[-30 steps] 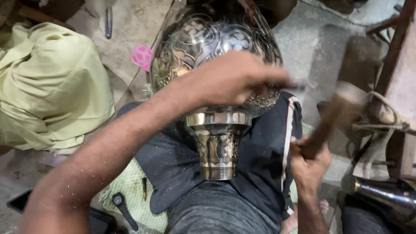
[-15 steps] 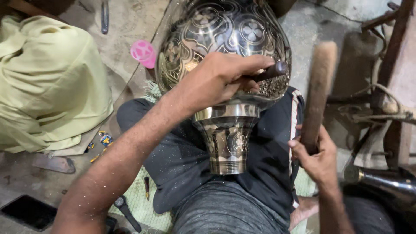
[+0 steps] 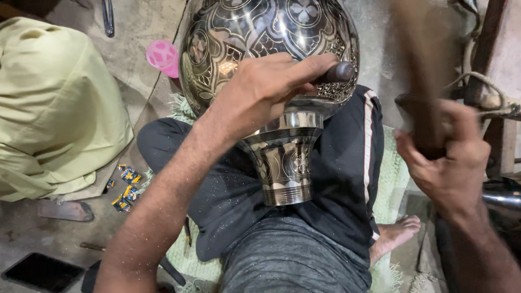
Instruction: The person uses a hammer and chisel to engrave intricate floral patterns onto a large metal vessel. They hold the chisel against the surface and strike it repeatedly with a wooden mallet, rotating the vessel to access different areas.
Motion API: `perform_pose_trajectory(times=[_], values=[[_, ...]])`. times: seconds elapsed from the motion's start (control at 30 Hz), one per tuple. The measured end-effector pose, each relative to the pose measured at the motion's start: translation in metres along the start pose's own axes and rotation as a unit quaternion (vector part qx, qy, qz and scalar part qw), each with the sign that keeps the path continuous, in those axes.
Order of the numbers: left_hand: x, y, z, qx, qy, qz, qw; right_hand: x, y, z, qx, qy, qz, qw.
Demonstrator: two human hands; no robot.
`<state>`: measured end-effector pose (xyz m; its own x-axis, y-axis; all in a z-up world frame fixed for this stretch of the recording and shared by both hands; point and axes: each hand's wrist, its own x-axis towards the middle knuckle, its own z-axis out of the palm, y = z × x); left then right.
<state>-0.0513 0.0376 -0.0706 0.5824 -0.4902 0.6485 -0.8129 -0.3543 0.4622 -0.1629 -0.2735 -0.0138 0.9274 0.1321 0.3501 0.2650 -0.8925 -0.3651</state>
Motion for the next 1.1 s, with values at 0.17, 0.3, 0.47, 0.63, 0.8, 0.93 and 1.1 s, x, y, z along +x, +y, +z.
perform_pose_trajectory(times=[0.17, 0.3, 0.47, 0.63, 0.8, 0.93, 1.1], values=[[0.002, 0.006, -0.005, 0.028, -0.013, -0.001, 1.0, 0.013, -0.029, -0.02, -0.072, -0.038, 0.018, 0.997], [0.001, 0.006, -0.006, 0.008, 0.005, 0.007, 1.0, 0.022, -0.041, -0.03, -0.118, -0.093, -0.038, 0.988], [0.0, 0.001, -0.001, -0.003, 0.006, 0.005, 1.0, 0.021, -0.035, -0.028, -0.155, -0.074, -0.031, 0.985], [-0.007, 0.007, 0.001, -0.018, 0.023, 0.0, 1.0, 0.019, -0.016, -0.022, -0.137, -0.18, 0.088, 0.97], [-0.015, 0.012, 0.008, -0.034, 0.048, -0.01, 0.998, 0.02, 0.001, -0.009, -0.068, -0.183, 0.064, 0.979], [-0.014, 0.009, 0.011, 0.03, 0.05, 0.02, 0.998, 0.02, 0.007, -0.006, -0.102, -0.189, 0.012, 0.977], [-0.012, 0.005, 0.006, 0.031, 0.033, 0.024, 0.999, 0.01, 0.006, -0.009, -0.071, -0.051, -0.063, 0.994]])
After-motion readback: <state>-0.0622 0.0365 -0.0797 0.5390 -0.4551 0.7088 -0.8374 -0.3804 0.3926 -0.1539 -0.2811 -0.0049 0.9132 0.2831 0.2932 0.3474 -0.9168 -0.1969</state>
